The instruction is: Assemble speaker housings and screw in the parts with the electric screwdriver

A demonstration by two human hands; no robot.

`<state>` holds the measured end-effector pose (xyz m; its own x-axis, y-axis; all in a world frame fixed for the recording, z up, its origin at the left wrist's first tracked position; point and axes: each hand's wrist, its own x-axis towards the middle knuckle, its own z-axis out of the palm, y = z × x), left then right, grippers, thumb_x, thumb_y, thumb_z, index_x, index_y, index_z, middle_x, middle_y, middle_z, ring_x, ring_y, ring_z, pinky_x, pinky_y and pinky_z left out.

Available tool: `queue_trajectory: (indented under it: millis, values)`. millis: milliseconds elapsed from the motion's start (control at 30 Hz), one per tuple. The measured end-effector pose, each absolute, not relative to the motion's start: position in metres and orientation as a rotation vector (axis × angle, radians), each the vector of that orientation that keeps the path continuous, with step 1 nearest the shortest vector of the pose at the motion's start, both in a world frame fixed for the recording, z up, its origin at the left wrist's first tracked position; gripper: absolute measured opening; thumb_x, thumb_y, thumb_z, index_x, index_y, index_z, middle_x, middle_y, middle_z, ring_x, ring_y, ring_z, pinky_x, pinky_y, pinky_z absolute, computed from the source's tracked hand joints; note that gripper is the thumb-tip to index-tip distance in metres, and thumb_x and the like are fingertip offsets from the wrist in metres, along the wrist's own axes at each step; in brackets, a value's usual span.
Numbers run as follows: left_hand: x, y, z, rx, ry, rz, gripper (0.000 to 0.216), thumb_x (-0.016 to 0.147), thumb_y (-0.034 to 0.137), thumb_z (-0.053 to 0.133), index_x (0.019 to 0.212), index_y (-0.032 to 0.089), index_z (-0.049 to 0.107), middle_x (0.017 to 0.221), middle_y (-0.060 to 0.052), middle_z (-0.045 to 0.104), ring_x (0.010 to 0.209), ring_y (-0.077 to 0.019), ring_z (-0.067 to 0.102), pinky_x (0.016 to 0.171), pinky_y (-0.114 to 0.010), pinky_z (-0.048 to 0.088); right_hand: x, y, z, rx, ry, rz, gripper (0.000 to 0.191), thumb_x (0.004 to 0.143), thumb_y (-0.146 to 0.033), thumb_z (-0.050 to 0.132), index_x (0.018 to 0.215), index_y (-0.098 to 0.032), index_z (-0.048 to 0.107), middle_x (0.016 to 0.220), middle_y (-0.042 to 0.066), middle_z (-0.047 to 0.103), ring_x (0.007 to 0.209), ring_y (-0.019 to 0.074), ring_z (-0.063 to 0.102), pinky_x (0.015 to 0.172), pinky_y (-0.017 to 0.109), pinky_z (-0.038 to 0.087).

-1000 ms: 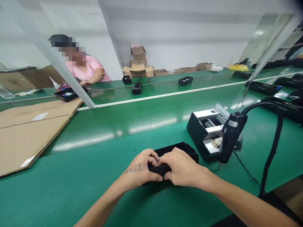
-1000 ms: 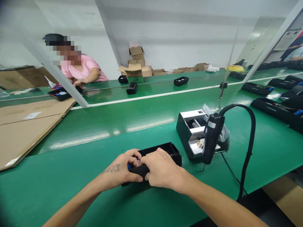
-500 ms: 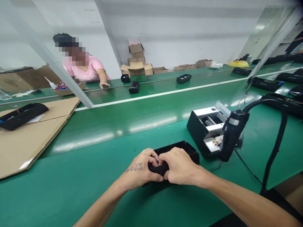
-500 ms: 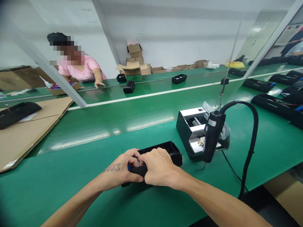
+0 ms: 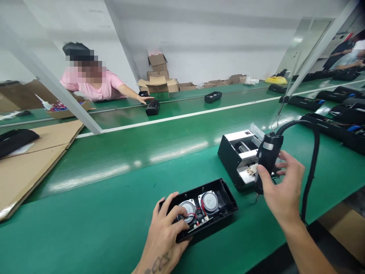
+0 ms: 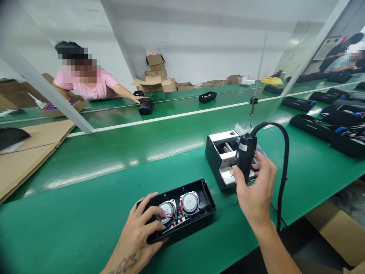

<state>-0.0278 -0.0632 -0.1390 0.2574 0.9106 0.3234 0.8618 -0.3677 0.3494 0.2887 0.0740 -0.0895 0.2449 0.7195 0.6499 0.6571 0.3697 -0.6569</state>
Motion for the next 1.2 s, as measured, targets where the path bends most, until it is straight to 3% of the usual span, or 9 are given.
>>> queue_trajectory:
  millis: [67,200,267,367,467,667,800,900,1200]
  values:
    - [-0.029,-0.065,-0.143,2.457,1.687,0.757,0.015,0.077,0.015,0.078,0.084,0.028,0.074,0.107,-0.003,0.075,0.146,-0.0441,0.049,0.112,-0.072,0.040,0.302,0.085,-0.095,-1.431,-1.466,0.266,0.052,0.093,-0.057,0.076,0.129,-0.021,0.066,0.120,0.015,0.067,0.105,0.0359,0.064,0.094,0.055,0.053]
    - [-0.029,-0.066,-0.145,2.533,1.684,0.771,0.014,0.081,0.017,0.075,0.087,0.030,0.072,0.109,-0.001,0.075,0.147,-0.0419,0.048,0.113,-0.069,0.037,0.307,0.083,-0.102,-1.207,-1.322,0.631,0.036,0.087,-0.045,0.086,0.108,-0.021,0.070,0.097,0.007,0.076,0.086,0.0274,0.072,0.084,0.043,0.059]
    - [-0.027,-0.068,-0.146,2.557,1.692,0.795,0.015,0.082,0.017,0.075,0.087,0.030,0.071,0.110,0.000,0.076,0.148,-0.0404,0.047,0.115,-0.067,0.036,0.307,0.076,-0.104,-1.082,-1.315,0.728,0.029,0.090,-0.040,0.085,0.102,-0.020,0.069,0.082,0.003,0.072,0.074,0.0226,0.069,0.077,0.039,0.058]
    - [-0.026,-0.070,-0.149,2.555,1.723,0.881,0.014,0.083,0.016,0.071,0.085,0.030,0.069,0.107,0.000,0.076,0.147,-0.0381,0.046,0.118,-0.064,0.032,0.312,0.071,-0.104,-0.975,-1.320,0.976,0.031,0.095,-0.040,0.080,0.113,-0.021,0.065,0.067,-0.004,0.060,0.056,0.0170,0.057,0.059,0.033,0.049]
    - [-0.032,-0.067,-0.154,2.689,1.665,0.878,0.015,0.083,0.014,0.068,0.084,0.029,0.068,0.107,-0.003,0.075,0.147,-0.0384,0.045,0.115,-0.060,0.032,0.318,0.072,-0.088,-0.882,-1.275,1.026,0.037,0.095,-0.041,0.080,0.119,-0.025,0.057,0.065,-0.007,0.054,0.052,0.0155,0.052,0.056,0.032,0.043]
    - [-0.022,-0.046,-0.162,2.845,1.594,0.907,0.007,0.081,0.024,0.075,0.083,0.029,0.070,0.106,-0.004,0.074,0.137,-0.0415,0.050,0.098,-0.052,0.043,0.311,0.091,-0.039,-0.689,-1.155,0.613,0.038,0.096,-0.037,0.079,0.122,-0.028,0.053,0.066,-0.010,0.057,0.054,0.0150,0.055,0.064,0.033,0.050]
    - [0.006,-0.041,-0.160,2.685,1.685,0.917,0.011,0.079,0.019,0.075,0.078,0.028,0.069,0.106,-0.003,0.075,0.139,-0.0408,0.051,0.105,-0.057,0.040,0.305,0.107,-0.041,-0.836,-1.294,0.515,0.025,0.095,-0.032,0.078,0.107,-0.024,0.058,0.060,-0.009,0.060,0.052,0.0147,0.056,0.069,0.034,0.050]
    - [0.014,-0.041,-0.158,2.620,1.743,0.872,0.015,0.073,0.015,0.078,0.078,0.028,0.070,0.110,-0.003,0.074,0.141,-0.0400,0.050,0.108,-0.056,0.039,0.304,0.105,-0.045,-0.893,-1.395,0.594,0.024,0.093,-0.029,0.080,0.104,-0.023,0.059,0.057,-0.009,0.059,0.049,0.0138,0.053,0.064,0.033,0.049]
    - [0.022,-0.046,-0.147,2.337,1.807,0.958,0.024,0.065,0.008,0.080,0.075,0.029,0.071,0.107,0.002,0.075,0.140,-0.0397,0.053,0.113,-0.062,0.036,0.249,0.026,-0.033,-0.418,-1.291,1.161,0.030,0.105,-0.027,0.067,0.132,-0.034,0.056,0.064,-0.009,0.051,0.045,0.0127,0.046,0.046,0.027,0.041]
